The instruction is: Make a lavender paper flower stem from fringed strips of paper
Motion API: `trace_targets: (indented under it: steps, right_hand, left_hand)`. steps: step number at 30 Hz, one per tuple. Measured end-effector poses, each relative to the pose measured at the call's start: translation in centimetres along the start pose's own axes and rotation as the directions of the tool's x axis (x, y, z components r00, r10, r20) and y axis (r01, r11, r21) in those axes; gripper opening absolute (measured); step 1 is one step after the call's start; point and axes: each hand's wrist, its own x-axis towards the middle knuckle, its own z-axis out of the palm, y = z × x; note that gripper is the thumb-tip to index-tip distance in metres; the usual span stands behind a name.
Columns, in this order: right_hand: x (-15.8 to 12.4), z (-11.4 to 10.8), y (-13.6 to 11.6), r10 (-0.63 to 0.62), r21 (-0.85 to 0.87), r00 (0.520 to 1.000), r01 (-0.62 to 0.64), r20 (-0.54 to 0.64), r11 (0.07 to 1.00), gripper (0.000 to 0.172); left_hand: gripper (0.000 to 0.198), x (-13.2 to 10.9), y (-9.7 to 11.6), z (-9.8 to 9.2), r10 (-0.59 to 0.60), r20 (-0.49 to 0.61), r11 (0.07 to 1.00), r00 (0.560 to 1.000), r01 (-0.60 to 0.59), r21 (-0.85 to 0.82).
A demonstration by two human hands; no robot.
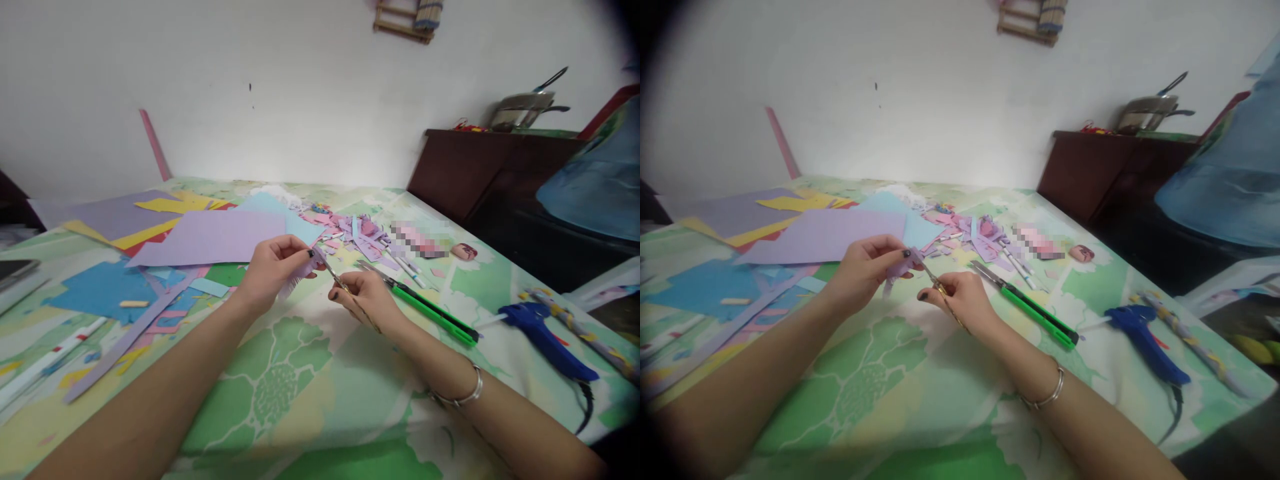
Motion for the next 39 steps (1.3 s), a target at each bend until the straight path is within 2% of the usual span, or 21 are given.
trace_targets:
  steps: [12, 22, 34, 39]
  right_hand:
    - [0.01, 0.02, -0.05, 0.029, -0.006, 1.000, -0.029, 0.006, 1.000, 0.038]
    - [-0.30, 0.14, 0.32, 0.012, 0.084, 0.999, -0.015, 0.041, 0.996, 0.042]
    - [-0.24, 0.07, 0.16, 0.009, 0.053, 1.000, -0.009, 0.000, 0.999, 0.040]
    - [-0.23, 0.14, 0.38, 0.008, 0.064, 1.000, -0.010, 0.025, 0.998, 0.038]
  left_hand:
    - [0.013, -0.05, 0.16, 0.06, -0.001, -0.001, 1.000, 1.000, 0.001, 0.006]
    - [0.013, 0.06, -0.06, -0.03, 0.003, -0.028, 0.999, 1.000, -0.004, -0.035]
    - [0.014, 0.16, -0.19, -0.10, -0.013, -0.034, 0.998, 0.999, 0.011, -0.058]
    - [0.014, 0.17, -0.20, -0.10, -0.016, -0.028, 0.998, 0.999, 0.015, -0.060]
